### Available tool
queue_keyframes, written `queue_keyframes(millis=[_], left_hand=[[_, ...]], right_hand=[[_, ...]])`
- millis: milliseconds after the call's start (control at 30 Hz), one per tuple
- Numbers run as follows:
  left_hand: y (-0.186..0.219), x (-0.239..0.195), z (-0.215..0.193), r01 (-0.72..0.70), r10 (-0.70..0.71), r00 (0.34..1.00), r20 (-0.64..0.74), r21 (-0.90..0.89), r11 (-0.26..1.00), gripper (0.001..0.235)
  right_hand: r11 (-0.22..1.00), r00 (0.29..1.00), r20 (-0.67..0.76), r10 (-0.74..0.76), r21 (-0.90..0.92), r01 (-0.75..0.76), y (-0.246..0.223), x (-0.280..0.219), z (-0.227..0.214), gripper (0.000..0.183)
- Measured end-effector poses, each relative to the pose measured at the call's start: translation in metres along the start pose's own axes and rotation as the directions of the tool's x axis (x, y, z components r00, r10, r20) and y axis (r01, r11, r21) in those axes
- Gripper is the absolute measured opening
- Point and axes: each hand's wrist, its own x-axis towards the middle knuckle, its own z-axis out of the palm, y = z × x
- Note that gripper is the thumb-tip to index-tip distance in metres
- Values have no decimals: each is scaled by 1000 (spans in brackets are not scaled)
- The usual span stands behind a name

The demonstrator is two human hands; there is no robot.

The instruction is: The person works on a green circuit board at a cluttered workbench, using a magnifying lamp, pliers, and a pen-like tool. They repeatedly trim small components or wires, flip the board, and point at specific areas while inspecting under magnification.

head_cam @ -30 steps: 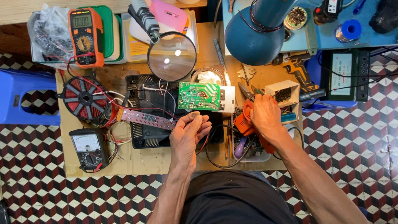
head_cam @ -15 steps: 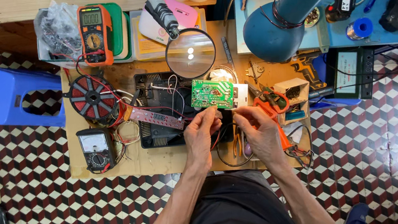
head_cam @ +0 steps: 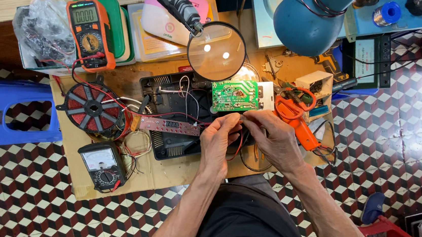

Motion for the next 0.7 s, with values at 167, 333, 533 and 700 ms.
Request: queue_keyframes(millis=[167,333,533,700], left_hand=[[10,-1,2,39,-38,999,-8,51,998,27],[14,8,2,39,-42,999,22,130,991,28],[18,18,8,19,-24,1000,18,270,963,29],[28,27,-6,-163,233,964,-128,406,899,27]], right_hand=[[993,996,22,-90,-71,91,6,8,-3,23],[988,989,55,-139,-63,142,25,16,-4,24],[993,994,45,-101,-59,104,41,20,-5,24],[996,1000,15,23,-83,-21,55,36,-5,22]])
